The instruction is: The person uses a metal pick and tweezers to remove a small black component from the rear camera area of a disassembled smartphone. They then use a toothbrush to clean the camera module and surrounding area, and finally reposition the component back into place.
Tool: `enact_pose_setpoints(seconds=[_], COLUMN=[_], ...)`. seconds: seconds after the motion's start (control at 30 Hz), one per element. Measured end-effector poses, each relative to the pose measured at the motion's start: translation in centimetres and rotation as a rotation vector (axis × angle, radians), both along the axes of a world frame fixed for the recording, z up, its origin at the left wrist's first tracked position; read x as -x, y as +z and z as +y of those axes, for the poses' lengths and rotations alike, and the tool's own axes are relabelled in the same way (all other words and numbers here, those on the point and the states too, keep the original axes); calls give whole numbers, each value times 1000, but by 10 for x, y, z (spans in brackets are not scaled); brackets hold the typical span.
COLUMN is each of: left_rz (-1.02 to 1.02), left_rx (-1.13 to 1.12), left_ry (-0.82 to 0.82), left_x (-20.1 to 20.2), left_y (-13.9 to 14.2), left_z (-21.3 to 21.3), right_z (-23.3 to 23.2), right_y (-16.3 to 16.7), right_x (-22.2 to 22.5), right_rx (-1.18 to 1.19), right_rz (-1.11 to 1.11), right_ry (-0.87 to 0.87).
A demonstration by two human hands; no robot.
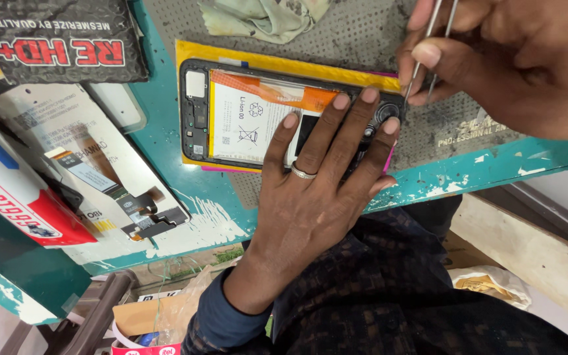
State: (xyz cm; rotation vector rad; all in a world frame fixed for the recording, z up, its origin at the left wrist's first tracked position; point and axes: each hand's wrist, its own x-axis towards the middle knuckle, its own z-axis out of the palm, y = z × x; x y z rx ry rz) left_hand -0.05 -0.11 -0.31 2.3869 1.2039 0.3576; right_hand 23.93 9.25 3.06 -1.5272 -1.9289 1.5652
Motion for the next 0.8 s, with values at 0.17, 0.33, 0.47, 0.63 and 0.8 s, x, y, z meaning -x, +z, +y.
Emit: enact_pose_setpoints(seconds=[0.17,0.33,0.47,0.63,0.8], left_rz=[-3,16,26,28,15], left_rx=[-12,-16,-12,-4,-12], left_ry=[3,1,-5,-3,9], left_x=[0,1,2,1,0], left_y=[-1,2,4,4,1], left_z=[0,1,2,2,1], right_z=[-1,0,2,-1,-9], right_y=[0,2,0,5,10], right_x=[3,5,2,2,6], right_rx=[37,59,38,-103,-90], right_rz=[-18,-13,-27,-22,64], right_ry=[-61,-76,-23,69,1])
